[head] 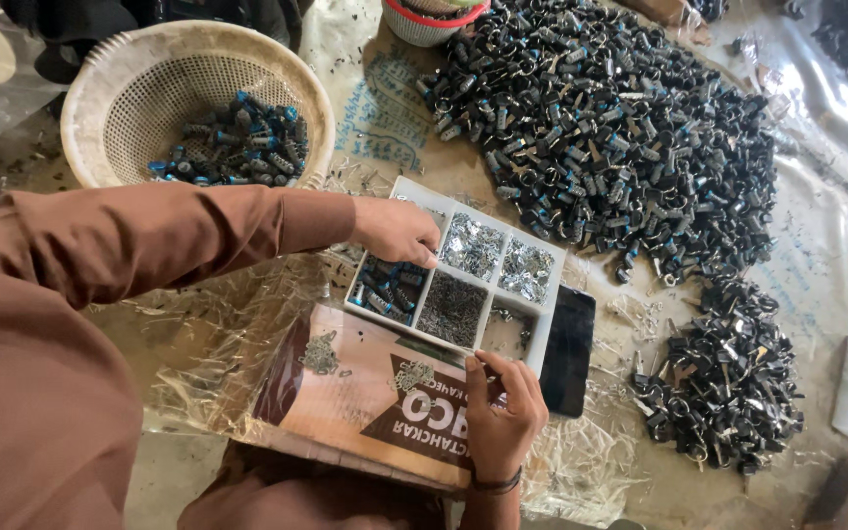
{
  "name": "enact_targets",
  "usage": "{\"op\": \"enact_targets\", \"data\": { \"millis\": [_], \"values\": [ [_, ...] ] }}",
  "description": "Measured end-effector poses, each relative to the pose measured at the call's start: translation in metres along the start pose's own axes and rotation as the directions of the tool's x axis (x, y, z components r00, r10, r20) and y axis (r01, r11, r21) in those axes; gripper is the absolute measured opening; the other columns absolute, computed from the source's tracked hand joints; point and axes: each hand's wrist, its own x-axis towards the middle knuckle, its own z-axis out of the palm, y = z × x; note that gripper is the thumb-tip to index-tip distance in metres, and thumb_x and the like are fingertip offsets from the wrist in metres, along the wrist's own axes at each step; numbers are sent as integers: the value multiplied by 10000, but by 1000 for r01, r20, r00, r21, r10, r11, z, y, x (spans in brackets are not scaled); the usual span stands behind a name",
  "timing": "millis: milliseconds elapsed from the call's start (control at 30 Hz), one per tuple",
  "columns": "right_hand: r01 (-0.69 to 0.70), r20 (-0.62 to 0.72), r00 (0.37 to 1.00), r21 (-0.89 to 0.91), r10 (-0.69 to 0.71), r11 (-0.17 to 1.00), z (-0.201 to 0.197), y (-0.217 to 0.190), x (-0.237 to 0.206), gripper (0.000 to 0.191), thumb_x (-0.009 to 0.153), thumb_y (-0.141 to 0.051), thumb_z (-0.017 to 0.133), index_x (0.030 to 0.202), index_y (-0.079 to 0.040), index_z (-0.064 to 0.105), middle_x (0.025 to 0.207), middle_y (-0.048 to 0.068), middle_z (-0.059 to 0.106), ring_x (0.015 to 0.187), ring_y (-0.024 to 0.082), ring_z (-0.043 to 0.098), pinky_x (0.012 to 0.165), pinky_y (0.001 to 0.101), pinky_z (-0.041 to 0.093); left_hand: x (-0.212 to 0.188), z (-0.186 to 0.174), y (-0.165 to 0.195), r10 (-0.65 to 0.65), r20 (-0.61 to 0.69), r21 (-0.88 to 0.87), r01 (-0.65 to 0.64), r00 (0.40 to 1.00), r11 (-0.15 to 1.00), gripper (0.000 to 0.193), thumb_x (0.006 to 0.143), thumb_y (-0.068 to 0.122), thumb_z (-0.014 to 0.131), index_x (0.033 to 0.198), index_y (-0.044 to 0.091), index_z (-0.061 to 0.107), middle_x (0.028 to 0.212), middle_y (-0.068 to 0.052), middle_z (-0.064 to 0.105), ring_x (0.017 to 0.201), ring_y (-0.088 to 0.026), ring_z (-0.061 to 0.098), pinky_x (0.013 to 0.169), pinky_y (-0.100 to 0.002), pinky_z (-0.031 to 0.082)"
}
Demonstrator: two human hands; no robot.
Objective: The person sits at a workbench covered with piles of small metal fittings and picks up individual components, fits them together by hand, and places the assembled pieces into a compartmented plastic organizer tray, occasionally reaching into the piles for more parts.
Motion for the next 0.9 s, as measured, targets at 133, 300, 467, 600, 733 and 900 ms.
{"op": "enact_targets", "data": {
  "millis": [133,300,467,600,733,900],
  "values": [
    [-8,3,1000,25,8,1000,-1,-1,0,137,845,-104,818,951,-41,759,797,32,692,648,101,605,594,249,489,4,-10,0,-46,51,-38,48,998,998,397,850,426,727,1052,88,781,948,-154,772,904,-298,731,811,-422,539],
    [-27,3,1000,20,27,999,-1,1,0,137,842,-101,816,948,-33,762,788,43,689,627,113,594,585,253,481,10,-21,3,-50,77,-102,58,996,993,385,780,381,816,1012,75,782,866,-101,767,821,-227,705,756,-393,527],
    [-27,6,1000,26,27,999,0,5,0,133,841,-95,814,945,-29,763,799,42,700,644,104,615,577,245,492,6,-31,6,-107,169,-96,124,980,988,327,815,378,797,937,76,818,765,-79,734,716,-191,640,684,-369,479],
    [-42,28,999,29,41,999,0,6,1,124,839,-86,810,943,-32,768,783,40,699,634,105,620,569,247,495,6,-35,5,-105,202,-181,142,974,973,295,805,353,804,939,91,813,748,-35,731,693,-149,636,671,-336,484],
    [-28,11,1000,37,28,999,-1,3,3,141,817,-79,814,934,-25,758,806,49,697,633,110,622,580,252,500,13,-36,2,-17,220,-260,76,975,963,281,805,332,820,934,83,808,755,-9,734,693,-109,623,651,-322,491],
    [-65,13,998,43,64,997,-1,2,4,140,809,-75,815,926,-26,756,772,49,680,615,118,606,580,259,492,21,-40,-3,33,311,-370,89,950,925,245,863,273,807,911,34,786,775,-12,718,711,-105,629,657,-286,540]
  ]
}}
